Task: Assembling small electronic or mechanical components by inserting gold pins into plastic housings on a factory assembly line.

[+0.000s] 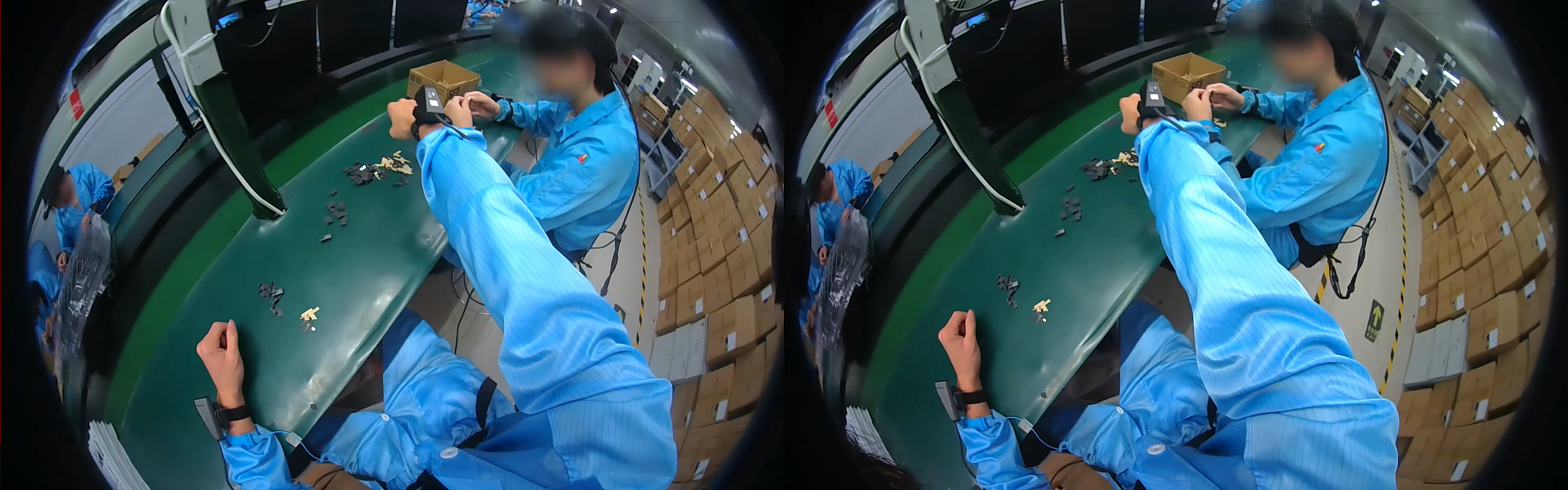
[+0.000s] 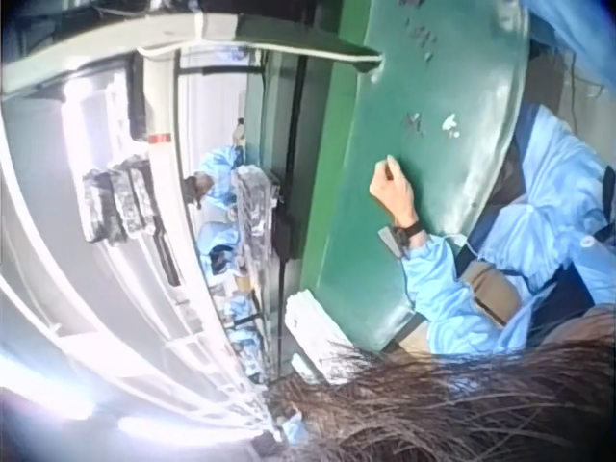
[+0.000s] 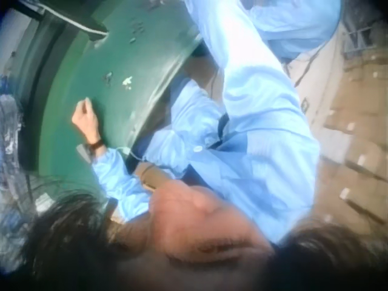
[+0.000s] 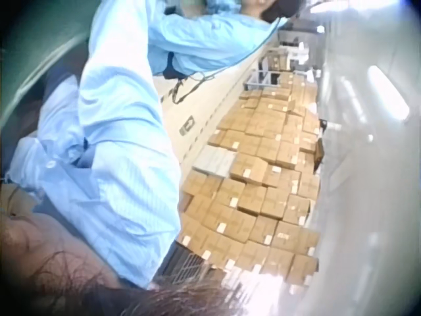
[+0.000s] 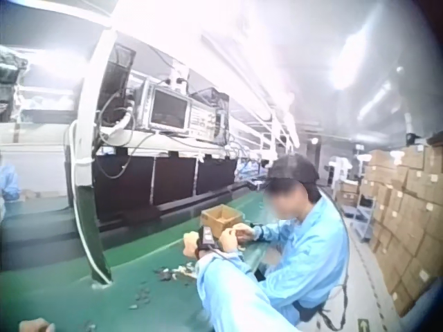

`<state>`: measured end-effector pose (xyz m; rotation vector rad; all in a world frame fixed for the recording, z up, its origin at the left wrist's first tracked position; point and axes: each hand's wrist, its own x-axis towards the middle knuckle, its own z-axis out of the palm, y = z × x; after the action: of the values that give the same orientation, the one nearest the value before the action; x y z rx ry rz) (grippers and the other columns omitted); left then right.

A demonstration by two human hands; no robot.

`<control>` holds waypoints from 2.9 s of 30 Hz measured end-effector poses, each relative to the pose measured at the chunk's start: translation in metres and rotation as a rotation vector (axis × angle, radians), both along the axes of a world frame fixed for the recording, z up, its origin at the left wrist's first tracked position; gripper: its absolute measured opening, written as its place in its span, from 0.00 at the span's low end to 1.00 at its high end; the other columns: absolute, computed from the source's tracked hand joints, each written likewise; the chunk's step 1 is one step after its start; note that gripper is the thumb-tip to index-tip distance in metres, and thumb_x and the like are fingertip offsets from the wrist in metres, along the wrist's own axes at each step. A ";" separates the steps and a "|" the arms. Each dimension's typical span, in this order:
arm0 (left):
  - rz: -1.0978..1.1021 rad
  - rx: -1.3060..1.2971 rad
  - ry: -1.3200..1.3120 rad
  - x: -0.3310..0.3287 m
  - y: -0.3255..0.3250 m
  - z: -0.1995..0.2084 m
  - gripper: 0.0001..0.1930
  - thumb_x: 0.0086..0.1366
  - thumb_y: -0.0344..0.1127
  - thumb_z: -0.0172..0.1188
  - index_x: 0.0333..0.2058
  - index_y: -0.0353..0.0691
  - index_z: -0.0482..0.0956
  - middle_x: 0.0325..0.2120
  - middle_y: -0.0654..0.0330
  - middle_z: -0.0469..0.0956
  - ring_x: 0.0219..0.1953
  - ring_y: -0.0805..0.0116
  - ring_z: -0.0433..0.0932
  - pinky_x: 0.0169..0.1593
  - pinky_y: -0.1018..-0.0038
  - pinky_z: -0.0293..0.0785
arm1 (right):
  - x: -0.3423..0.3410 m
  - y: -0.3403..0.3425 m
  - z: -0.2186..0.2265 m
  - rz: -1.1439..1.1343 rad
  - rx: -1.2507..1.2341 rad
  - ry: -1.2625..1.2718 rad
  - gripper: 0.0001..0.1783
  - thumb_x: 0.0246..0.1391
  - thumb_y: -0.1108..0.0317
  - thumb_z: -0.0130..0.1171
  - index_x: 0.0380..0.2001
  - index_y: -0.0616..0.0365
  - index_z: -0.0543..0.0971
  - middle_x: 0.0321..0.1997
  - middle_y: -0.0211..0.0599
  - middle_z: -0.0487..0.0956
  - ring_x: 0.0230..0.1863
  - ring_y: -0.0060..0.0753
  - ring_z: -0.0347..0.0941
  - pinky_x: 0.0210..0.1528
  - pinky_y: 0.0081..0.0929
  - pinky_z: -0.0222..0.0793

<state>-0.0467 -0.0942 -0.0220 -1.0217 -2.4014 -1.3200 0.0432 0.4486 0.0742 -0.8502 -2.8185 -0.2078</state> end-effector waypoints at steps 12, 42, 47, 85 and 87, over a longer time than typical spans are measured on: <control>-0.011 -0.071 -0.019 0.003 -0.001 0.005 0.14 0.65 0.30 0.60 0.22 0.31 0.71 0.13 0.61 0.59 0.17 0.74 0.55 0.22 0.70 0.50 | -0.049 -0.058 -0.009 0.291 -0.050 0.219 0.10 0.34 0.72 0.57 0.23 0.62 0.82 0.30 0.59 0.81 0.37 0.62 0.80 0.42 0.51 0.77; -0.221 -0.179 0.317 -0.014 0.058 0.014 0.12 0.62 0.34 0.64 0.40 0.31 0.79 0.39 0.46 0.78 0.46 0.45 0.78 0.47 0.59 0.75 | -0.081 -0.237 -0.088 1.027 -0.499 0.491 0.06 0.42 0.73 0.58 0.20 0.61 0.70 0.21 0.48 0.74 0.25 0.56 0.74 0.29 0.48 0.70; -0.341 -0.397 0.217 -0.001 0.059 0.016 0.22 0.61 0.37 0.63 0.52 0.31 0.75 0.56 0.40 0.70 0.63 0.41 0.66 0.65 0.50 0.62 | -0.067 -0.278 -0.078 1.161 0.059 0.181 0.05 0.43 0.69 0.59 0.22 0.58 0.75 0.23 0.37 0.76 0.30 0.41 0.75 0.34 0.34 0.70; -0.121 -0.262 0.260 -0.002 0.043 -0.011 0.11 0.59 0.29 0.61 0.40 0.30 0.76 0.51 0.40 0.75 0.58 0.42 0.72 0.63 0.51 0.65 | -0.029 -0.278 -0.048 1.389 -0.862 -0.475 0.10 0.46 0.76 0.58 0.34 0.60 0.73 0.30 0.46 0.75 0.34 0.57 0.74 0.33 0.48 0.68; -0.106 -0.221 0.203 0.003 0.034 -0.016 0.13 0.58 0.30 0.61 0.40 0.29 0.77 0.47 0.41 0.77 0.55 0.42 0.73 0.59 0.51 0.68 | -0.032 -0.289 -0.050 1.409 -0.863 -0.532 0.11 0.45 0.76 0.59 0.35 0.59 0.74 0.30 0.46 0.74 0.33 0.57 0.74 0.33 0.47 0.68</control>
<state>-0.0434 -0.0601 -0.0380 -1.2900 -2.4031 -0.9419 0.0116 0.1599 0.0239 1.4180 -3.1062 1.1350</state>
